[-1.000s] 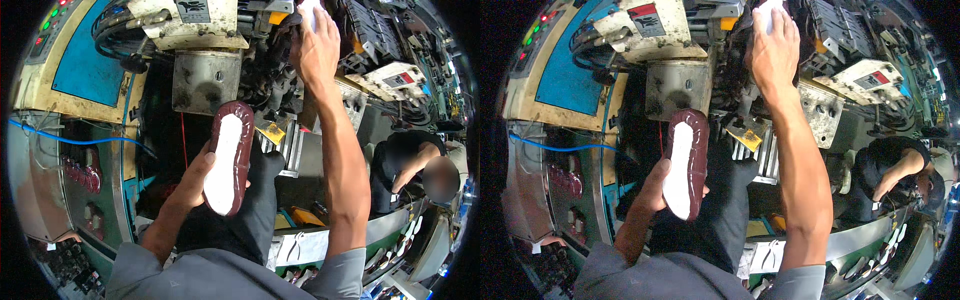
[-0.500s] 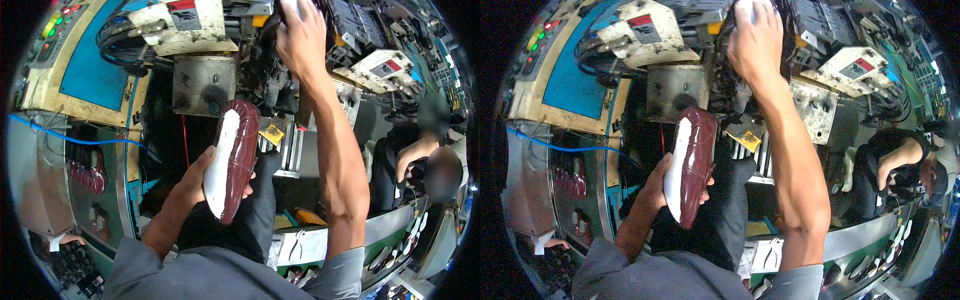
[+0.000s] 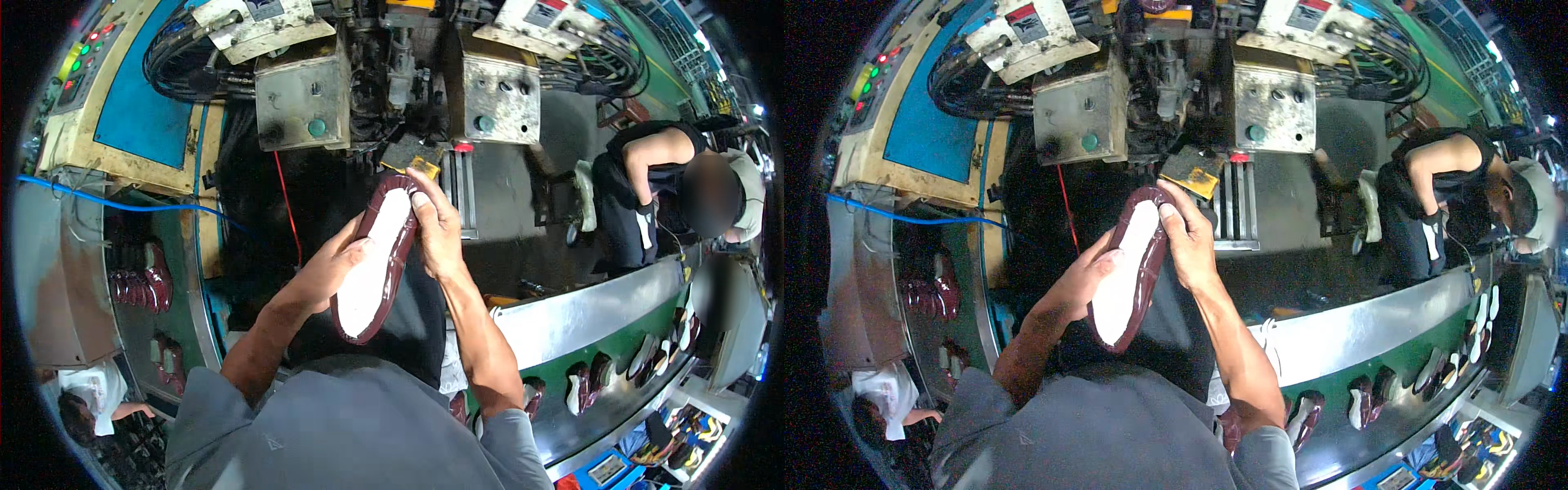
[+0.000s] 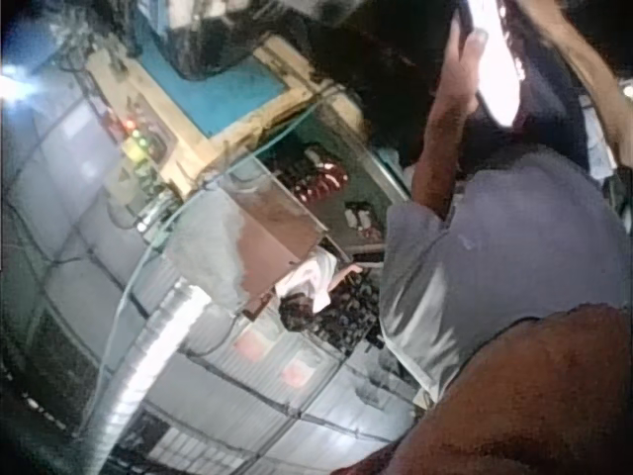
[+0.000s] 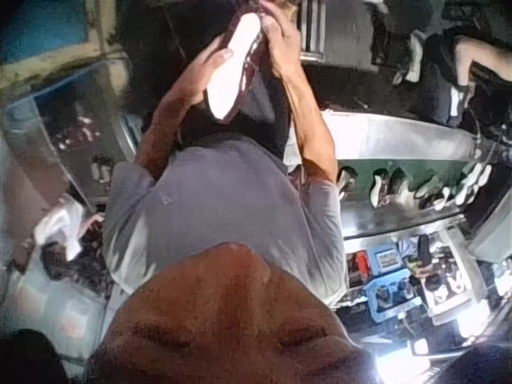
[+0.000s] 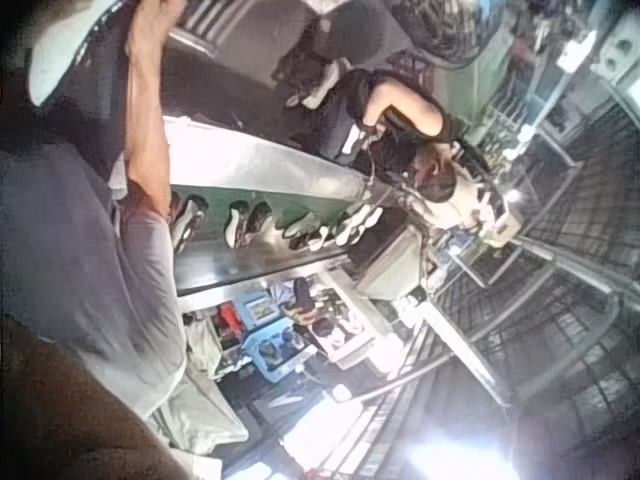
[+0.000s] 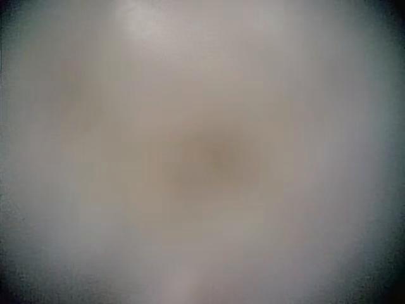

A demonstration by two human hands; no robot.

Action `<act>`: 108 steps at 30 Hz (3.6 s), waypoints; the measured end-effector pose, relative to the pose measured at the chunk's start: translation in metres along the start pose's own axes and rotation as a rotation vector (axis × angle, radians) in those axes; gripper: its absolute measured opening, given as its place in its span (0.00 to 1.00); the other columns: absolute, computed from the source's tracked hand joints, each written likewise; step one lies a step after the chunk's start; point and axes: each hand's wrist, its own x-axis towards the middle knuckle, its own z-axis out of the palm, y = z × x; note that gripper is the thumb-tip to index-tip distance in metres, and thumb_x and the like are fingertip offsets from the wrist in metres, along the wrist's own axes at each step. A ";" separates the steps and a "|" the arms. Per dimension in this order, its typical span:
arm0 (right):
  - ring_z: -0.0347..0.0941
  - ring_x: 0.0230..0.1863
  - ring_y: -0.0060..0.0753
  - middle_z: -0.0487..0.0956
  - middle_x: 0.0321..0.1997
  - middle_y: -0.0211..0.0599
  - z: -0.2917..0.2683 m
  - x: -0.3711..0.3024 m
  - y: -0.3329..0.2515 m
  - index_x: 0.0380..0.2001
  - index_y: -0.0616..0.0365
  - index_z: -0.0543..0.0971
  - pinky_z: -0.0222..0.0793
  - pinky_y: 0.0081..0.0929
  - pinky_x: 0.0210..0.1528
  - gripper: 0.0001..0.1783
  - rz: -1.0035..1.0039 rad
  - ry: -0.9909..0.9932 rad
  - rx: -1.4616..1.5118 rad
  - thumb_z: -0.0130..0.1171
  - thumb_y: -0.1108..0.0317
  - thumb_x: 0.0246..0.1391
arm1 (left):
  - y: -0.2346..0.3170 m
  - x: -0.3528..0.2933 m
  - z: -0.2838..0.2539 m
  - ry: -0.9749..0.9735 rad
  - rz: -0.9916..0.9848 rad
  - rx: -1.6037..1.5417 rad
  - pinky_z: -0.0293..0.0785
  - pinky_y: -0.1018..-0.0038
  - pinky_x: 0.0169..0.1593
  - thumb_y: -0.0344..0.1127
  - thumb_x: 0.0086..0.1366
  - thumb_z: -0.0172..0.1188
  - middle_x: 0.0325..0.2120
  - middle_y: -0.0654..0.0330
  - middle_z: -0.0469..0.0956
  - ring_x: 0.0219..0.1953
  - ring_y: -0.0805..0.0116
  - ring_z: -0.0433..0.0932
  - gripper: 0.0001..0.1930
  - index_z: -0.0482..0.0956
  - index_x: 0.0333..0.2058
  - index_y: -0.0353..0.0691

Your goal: Operating a shoe-lasting machine and preparing shoe components on a production line.

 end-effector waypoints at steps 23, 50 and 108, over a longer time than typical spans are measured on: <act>0.72 0.30 0.29 0.77 0.33 0.36 -0.239 -0.350 0.144 0.51 0.64 0.81 0.71 0.27 0.29 0.19 0.372 0.917 -0.421 0.60 0.57 0.72 | -0.144 -0.035 -0.006 0.170 -0.055 0.648 0.64 0.58 0.74 0.41 0.77 0.61 0.73 0.38 0.67 0.74 0.40 0.68 0.44 0.45 0.82 0.54; 0.82 0.32 0.69 0.82 0.30 0.57 -0.067 -0.080 0.033 0.41 0.61 0.74 0.81 0.56 0.36 0.16 -0.102 -0.179 -1.437 0.67 0.73 0.50 | -0.140 -0.043 -0.021 0.177 -0.054 0.420 0.50 0.65 0.80 0.37 0.80 0.59 0.79 0.46 0.56 0.79 0.58 0.55 0.41 0.45 0.82 0.42; 0.85 0.46 0.53 0.86 0.54 0.55 -0.332 -0.158 0.050 0.57 0.67 0.83 0.83 0.46 0.48 0.29 0.051 0.166 -1.996 0.62 0.50 0.72 | -0.265 -0.511 -0.316 1.613 -0.758 1.058 0.82 0.50 0.54 0.29 0.66 0.60 0.45 0.40 0.84 0.45 0.36 0.84 0.22 0.80 0.59 0.47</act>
